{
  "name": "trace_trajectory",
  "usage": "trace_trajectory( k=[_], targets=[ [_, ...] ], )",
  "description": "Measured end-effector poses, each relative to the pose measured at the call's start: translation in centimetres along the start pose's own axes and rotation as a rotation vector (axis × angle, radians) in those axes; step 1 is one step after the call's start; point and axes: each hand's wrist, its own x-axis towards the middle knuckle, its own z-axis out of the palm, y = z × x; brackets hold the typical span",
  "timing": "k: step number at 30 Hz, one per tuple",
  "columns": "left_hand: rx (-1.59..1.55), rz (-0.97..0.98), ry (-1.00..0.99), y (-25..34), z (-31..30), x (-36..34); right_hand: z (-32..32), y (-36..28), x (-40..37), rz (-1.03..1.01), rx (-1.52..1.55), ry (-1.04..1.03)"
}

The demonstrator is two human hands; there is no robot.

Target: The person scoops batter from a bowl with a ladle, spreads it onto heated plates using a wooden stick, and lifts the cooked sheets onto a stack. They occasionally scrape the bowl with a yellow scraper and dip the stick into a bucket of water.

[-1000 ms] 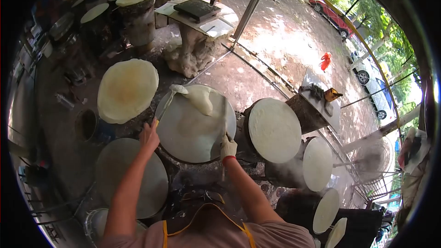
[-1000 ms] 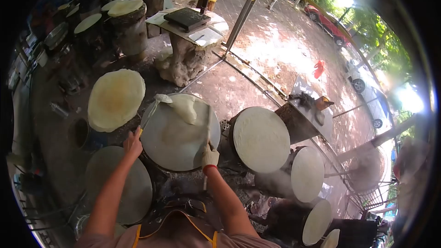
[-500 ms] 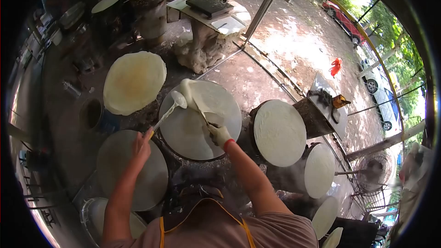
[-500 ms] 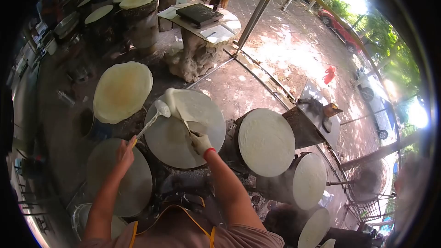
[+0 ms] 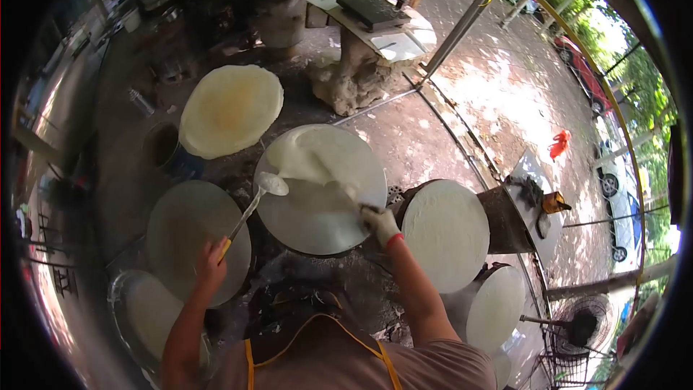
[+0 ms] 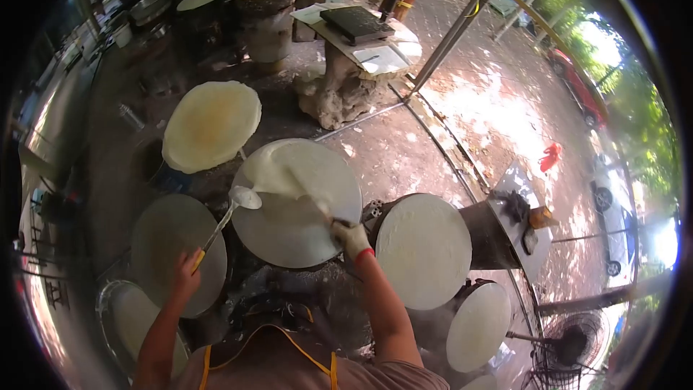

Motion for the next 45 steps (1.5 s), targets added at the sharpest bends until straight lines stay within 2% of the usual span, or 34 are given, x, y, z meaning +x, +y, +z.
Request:
trace_trajectory(
  k=[1, 4, 7, 9, 11, 12, 14, 15, 17, 19, 20, 22, 25, 27, 29, 31, 32, 35, 38, 39, 42, 43, 45],
  targets=[
    [-0.069, -0.06, -0.014, 1.0, -0.2, -0.5, -0.4, 1.1, 3.4, 0.136, 0.037, 0.232],
    [-0.351, -0.281, -0.007, 4.1, 0.3, -1.2, 3.1, -3.5, 4.8, 0.106, -0.071, -0.107],
    [-0.744, -0.556, 0.003, 5.9, 1.8, -2.0, 2.5, -1.6, 4.5, 0.359, -0.05, -0.374],
    [-0.968, -0.674, -0.025, 9.1, -0.4, -0.4, 0.5, -1.3, 3.7, 0.306, -0.127, -0.335],
    [-0.944, -0.724, 0.032, 9.5, 0.2, -0.4, -1.3, -3.0, 3.7, 0.242, -0.145, -0.231],
    [-0.93, -0.753, 0.054, 9.8, 0.4, -0.7, -1.1, -4.3, 4.8, 0.312, -0.096, -0.123],
    [-0.902, -0.831, 0.038, 11.0, 0.4, 0.3, 0.7, -4.4, 7.3, 0.133, -0.049, -0.036],
    [-0.885, -0.866, 0.028, 11.5, 0.4, 0.5, 0.9, -1.7, 9.4, 0.226, -0.088, -0.165],
    [-0.773, -0.768, 0.02, 9.9, 2.7, -0.7, 0.9, 4.7, 13.6, 0.415, -0.158, -0.42],
    [-0.587, -0.674, 0.018, 9.5, 4.5, -2.1, -1.5, 4.3, 7.8, 0.462, -0.047, -0.534],
    [-0.454, -0.625, 0.023, 9.9, 5.1, -2.5, -3.0, 2.5, 5.2, 0.48, 0.004, -0.592],
    [-0.255, -0.541, 0.008, 11.2, 5.5, -3.7, -6.7, -2.9, 2.7, 0.378, -0.282, -0.732],
    [-0.075, -0.439, -0.024, 13.1, 5.2, -6.3, -8.0, -1.7, 6.5, 0.233, 0.004, -0.391],
    [0.026, -0.385, 0.002, 13.5, 5.4, -8.6, -5.2, -3.2, 9.5, 0.19, 0.038, -0.236],
    [0.01, -0.455, -0.051, 15.2, 4.6, -9.1, -0.7, -4.8, 9.7, 0.16, -0.271, -0.31],
    [0.008, -0.494, -0.102, 16.7, 3.3, -9.6, 1.3, -4.7, 7.5, 0.274, -0.4, -0.539],
    [0.007, -0.498, -0.117, 17.4, 3.0, -9.5, 1.4, -4.7, 6.9, 0.328, -0.469, -0.651],
    [0.082, -0.486, -0.154, 18.2, 3.5, -10.6, -4.0, -1.2, 7.6, 0.299, -0.404, -0.754],
    [0.096, -0.492, -0.153, 19.4, 3.8, -11.3, -5.4, -2.6, 9.7, 0.461, -0.237, -0.194],
    [0.082, -0.494, -0.148, 19.9, 4.0, -11.5, -5.6, -3.1, 7.9, 0.219, -0.024, -0.169],
    [0.101, -0.421, -0.086, 19.4, 5.1, -12.5, -3.8, -0.4, 6.9, 0.277, -0.212, -0.572],
    [0.097, -0.415, -0.097, 19.6, 5.0, -12.7, -3.7, -0.2, 6.0, 0.291, -0.299, -0.637],
    [0.09, -0.4, -0.112, 19.5, 4.2, -12.6, -5.0, -0.1, 4.3, 0.28, -0.356, -0.63]
  ],
)
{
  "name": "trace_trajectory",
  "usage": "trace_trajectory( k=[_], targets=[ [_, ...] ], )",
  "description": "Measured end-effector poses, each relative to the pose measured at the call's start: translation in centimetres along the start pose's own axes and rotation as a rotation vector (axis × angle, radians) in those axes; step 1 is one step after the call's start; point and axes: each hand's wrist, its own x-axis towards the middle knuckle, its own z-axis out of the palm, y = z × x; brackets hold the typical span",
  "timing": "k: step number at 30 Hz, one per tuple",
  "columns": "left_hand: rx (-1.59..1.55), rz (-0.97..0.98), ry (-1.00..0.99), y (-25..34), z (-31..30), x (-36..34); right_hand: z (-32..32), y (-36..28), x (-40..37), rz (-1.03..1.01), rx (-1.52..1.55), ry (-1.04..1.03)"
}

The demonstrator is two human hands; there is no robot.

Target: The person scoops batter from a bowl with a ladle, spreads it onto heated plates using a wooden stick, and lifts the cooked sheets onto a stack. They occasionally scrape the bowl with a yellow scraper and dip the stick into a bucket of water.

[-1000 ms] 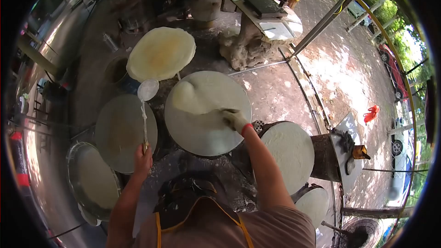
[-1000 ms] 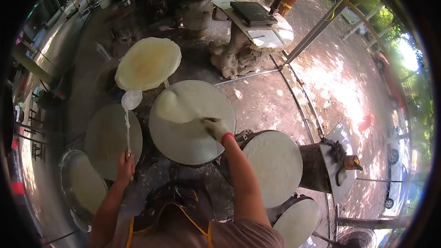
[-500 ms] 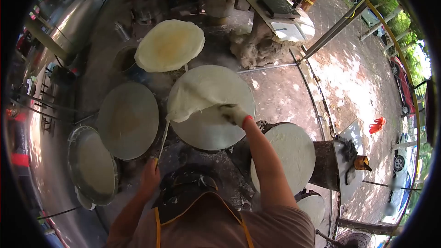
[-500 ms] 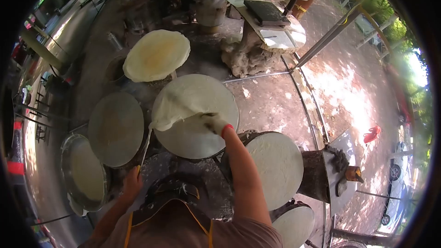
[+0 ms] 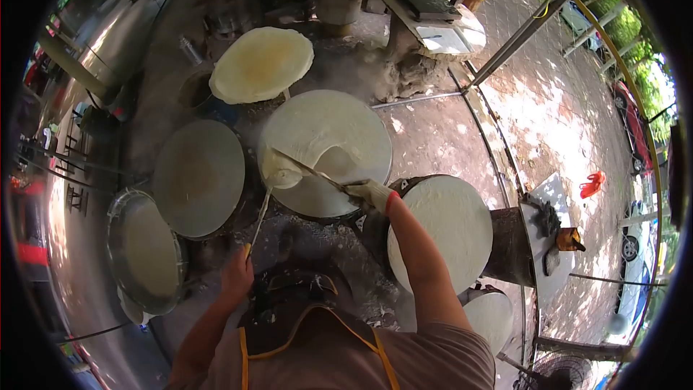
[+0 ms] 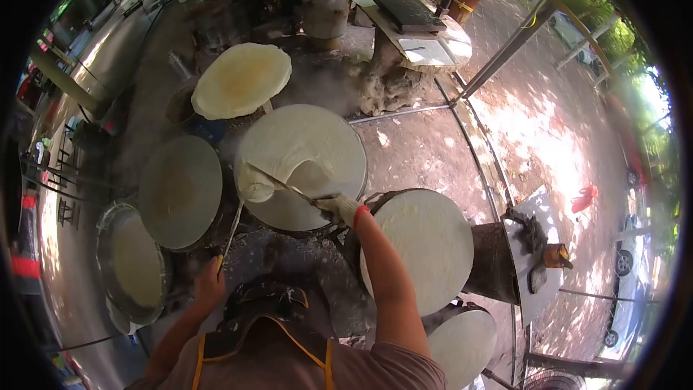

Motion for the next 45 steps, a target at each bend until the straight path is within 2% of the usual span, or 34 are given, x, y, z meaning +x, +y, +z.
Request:
trace_trajectory(
  k=[1, 2, 5, 7, 9, 10, 13, 14, 17, 19, 21, 24, 27, 28, 31, 32, 35, 38, 41, 42, 43, 45],
  targets=[
    [0.003, -0.004, -0.009, -0.1, -0.3, 0.1, -0.1, 0.5, -0.9, 0.001, -0.03, 0.007],
    [0.006, -0.008, -0.018, -0.4, -0.7, 0.2, 0.0, 1.1, -2.0, -0.121, 0.088, 0.133],
    [-0.001, 0.001, -0.044, -1.6, -1.4, 0.4, 1.9, 2.0, -3.7, -0.171, 0.436, 0.493],
    [-0.023, 0.058, -0.025, -3.3, -1.4, 0.9, 3.0, 5.4, -2.5, -0.132, 0.24, 0.337],
    [-0.06, 0.146, 0.026, -5.9, -1.4, 1.2, 5.9, 5.2, -4.0, -0.05, 0.142, 0.22],
    [-0.089, 0.17, 0.044, -7.0, -1.8, 1.2, 7.4, 4.6, -6.0, -0.047, 0.125, 0.226],
    [-0.232, 0.226, 0.082, -10.2, -3.5, 2.0, 13.3, 7.5, -8.7, -0.138, 0.553, 0.327],
    [-0.311, 0.235, 0.075, -10.8, -4.5, 2.5, 17.0, 7.6, -9.1, -0.156, 0.769, 0.44],
    [-0.518, 0.202, -0.016, -14.6, -6.9, 4.7, 26.2, 10.3, -2.7, -0.064, 0.759, 0.556],
    [-0.657, 0.165, -0.08, -16.6, -8.3, 5.8, 32.1, 5.1, -0.2, -0.139, 0.708, 0.404],
    [-0.788, 0.138, -0.139, -18.6, -10.8, 6.3, 34.0, 6.3, 8.3, -0.56, 0.37, 0.467],
    [-1.062, 0.026, -0.227, -21.8, -13.6, 5.0, 35.9, 4.6, 9.7, -0.168, 0.624, 0.823],
    [-1.217, -0.047, -0.25, -25.4, -15.1, 3.7, 41.9, 3.3, 9.0, -0.003, 0.241, 1.278],
    [-1.283, -0.07, -0.262, -26.4, -15.2, 3.1, 43.9, 2.8, 10.0, -0.108, 0.236, 1.358],
    [-1.4, -0.139, -0.283, -29.0, -15.0, 2.0, 44.0, 0.3, 10.9, -0.043, 0.083, 1.198],
    [-1.421, -0.163, -0.288, -29.8, -15.0, 1.7, 41.9, 3.6, 13.2, -0.092, 0.024, 1.216],
    [-1.474, -0.238, -0.286, -31.5, -15.4, 0.5, 39.3, 4.7, 11.0, -0.133, 0.473, 1.244],
    [-1.552, -0.26, -0.299, -31.2, -16.2, -0.2, 39.3, 4.9, 12.0, -0.167, 0.679, 1.341],
    [-1.572, -0.307, -0.291, -29.6, -17.1, -1.0, 40.4, 5.0, 9.1, -0.069, 0.218, 1.148],
    [-1.57, -0.282, -0.318, -29.7, -16.9, -1.2, 39.9, 6.4, 8.2, -0.093, 0.189, 1.063],
    [-1.572, -0.257, -0.343, -30.1, -16.7, -1.4, 39.1, 7.6, 6.7, -0.084, 0.248, 1.069],
    [-1.573, -0.235, -0.362, -29.7, -16.2, -1.4, 35.2, 11.9, 7.9, -0.1, 0.282, 1.196]
  ],
)
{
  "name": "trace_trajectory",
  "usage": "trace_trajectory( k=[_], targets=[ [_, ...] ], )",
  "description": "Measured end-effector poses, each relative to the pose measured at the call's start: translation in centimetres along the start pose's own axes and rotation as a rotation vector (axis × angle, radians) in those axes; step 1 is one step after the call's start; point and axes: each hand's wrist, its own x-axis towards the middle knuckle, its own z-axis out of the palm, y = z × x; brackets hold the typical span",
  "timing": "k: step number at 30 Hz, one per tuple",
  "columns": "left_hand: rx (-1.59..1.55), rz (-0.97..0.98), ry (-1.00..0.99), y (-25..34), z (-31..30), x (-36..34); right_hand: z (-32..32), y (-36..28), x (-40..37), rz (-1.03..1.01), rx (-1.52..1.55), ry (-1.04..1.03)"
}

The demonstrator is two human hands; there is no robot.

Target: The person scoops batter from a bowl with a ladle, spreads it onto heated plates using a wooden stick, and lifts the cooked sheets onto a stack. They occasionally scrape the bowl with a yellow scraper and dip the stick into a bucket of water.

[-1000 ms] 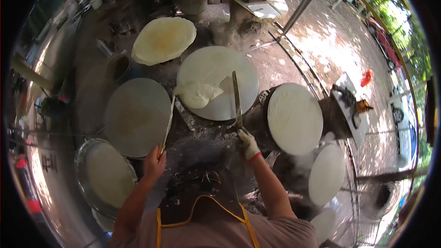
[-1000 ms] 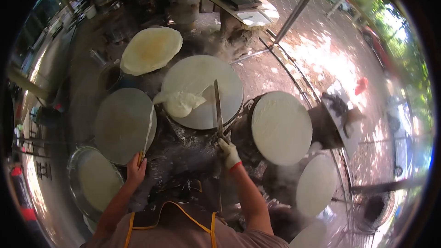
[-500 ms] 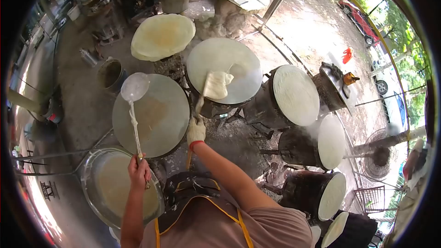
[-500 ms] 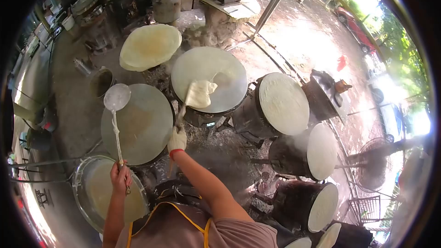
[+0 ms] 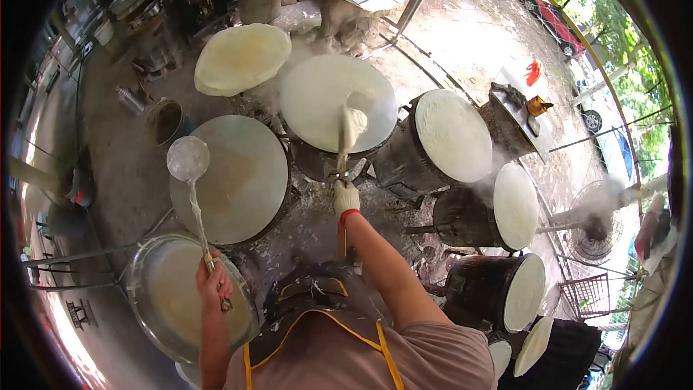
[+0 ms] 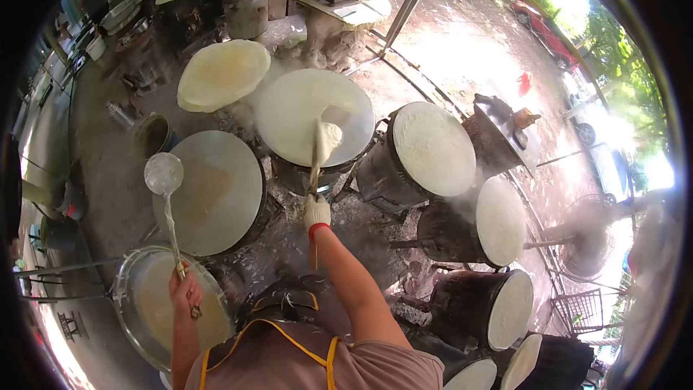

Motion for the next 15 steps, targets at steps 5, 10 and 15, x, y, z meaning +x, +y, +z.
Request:
trace_trajectory(
  k=[5, 10, 15],
  targets=[
    [0.011, -0.02, -0.003, -0.7, 3.3, -0.5, -2.5, 0.3, -0.6, -0.019, -0.106, -0.312],
    [-0.104, -0.043, -0.088, -3.1, 7.3, -0.4, -10.5, 1.0, 3.1, -0.105, -0.109, -0.186],
    [-0.227, -0.07, -0.137, -5.3, 14.3, -0.5, -15.0, -5.4, 5.2, -0.386, -0.447, -0.224]
  ],
)
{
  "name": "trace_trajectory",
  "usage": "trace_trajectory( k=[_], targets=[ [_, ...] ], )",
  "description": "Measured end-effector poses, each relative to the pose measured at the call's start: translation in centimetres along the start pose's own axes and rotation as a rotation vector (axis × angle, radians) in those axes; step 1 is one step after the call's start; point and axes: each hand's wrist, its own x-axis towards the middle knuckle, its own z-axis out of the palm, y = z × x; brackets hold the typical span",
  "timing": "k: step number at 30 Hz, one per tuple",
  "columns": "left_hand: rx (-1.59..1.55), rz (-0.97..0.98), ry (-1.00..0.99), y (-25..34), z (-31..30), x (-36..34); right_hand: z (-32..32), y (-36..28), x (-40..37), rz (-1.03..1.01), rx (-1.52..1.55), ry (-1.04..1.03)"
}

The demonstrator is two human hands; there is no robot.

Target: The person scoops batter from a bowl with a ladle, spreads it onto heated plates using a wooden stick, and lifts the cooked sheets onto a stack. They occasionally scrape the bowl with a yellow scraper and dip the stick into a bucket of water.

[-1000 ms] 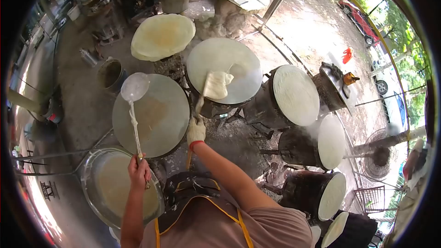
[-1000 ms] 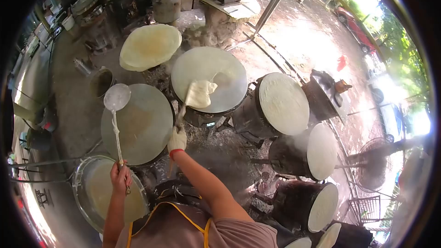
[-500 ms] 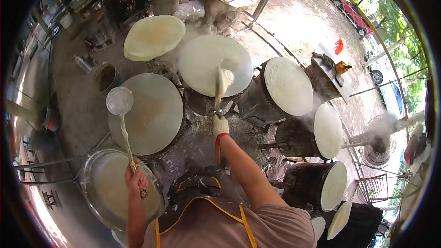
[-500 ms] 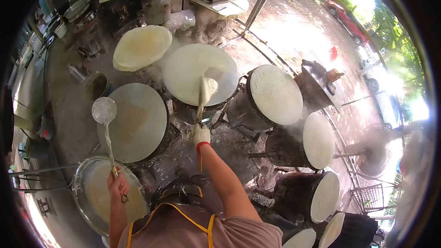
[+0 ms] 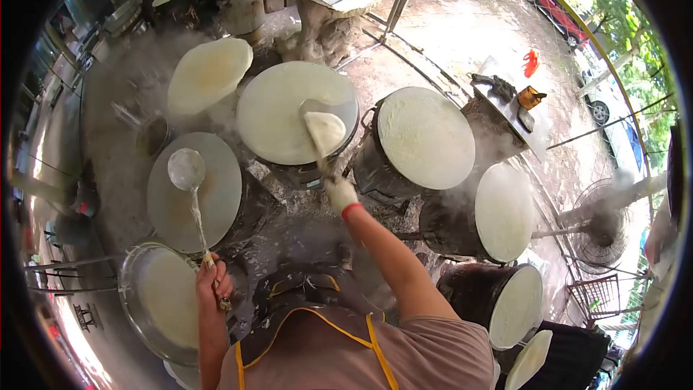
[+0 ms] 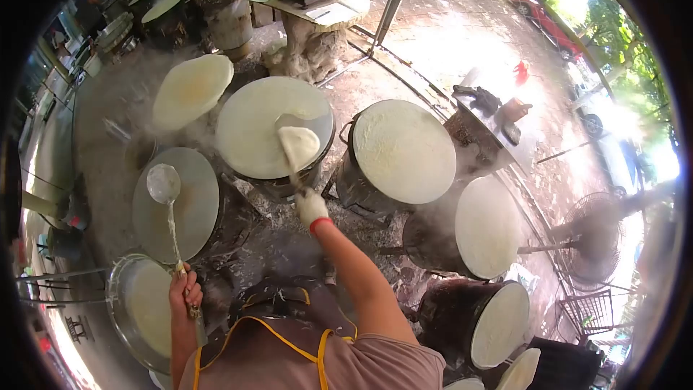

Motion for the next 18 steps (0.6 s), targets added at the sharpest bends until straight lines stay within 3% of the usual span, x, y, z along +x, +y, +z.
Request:
trace_trajectory(
  k=[1, 2, 6, 9, 12, 14, 17, 18],
  targets=[
    [-0.038, -0.004, -0.012, -0.7, 1.2, 0.3, -0.4, 0.8, -1.2, -0.096, -0.039, -0.082],
    [-0.077, -0.006, -0.025, -1.4, 2.5, 0.6, -1.6, 1.3, -1.6, 0.011, -0.07, -0.267],
    [-0.073, -0.004, -0.025, -4.0, 7.2, 1.7, -4.6, 3.8, 4.4, 0.034, -0.067, -0.081],
    [-0.049, 0.0, 0.013, -5.3, 9.7, 2.2, -7.0, 1.1, 5.4, 0.011, -0.069, -0.112],
    [-0.054, -0.005, 0.045, -6.3, 11.2, 2.8, -5.5, 4.4, 1.5, -0.27, -0.063, -0.384],
    [-0.062, -0.019, 0.031, -6.7, 11.1, 3.2, -6.8, 5.1, -1.0, -0.124, -0.057, -0.548],
    [-0.102, -0.059, 0.016, -6.6, 11.0, 3.5, -7.8, 6.5, 1.1, 0.046, -0.02, -0.117],
    [-0.107, -0.059, 0.014, -6.6, 10.9, 3.5, -8.5, 6.0, 3.3, 0.056, -0.082, -0.086]
  ],
)
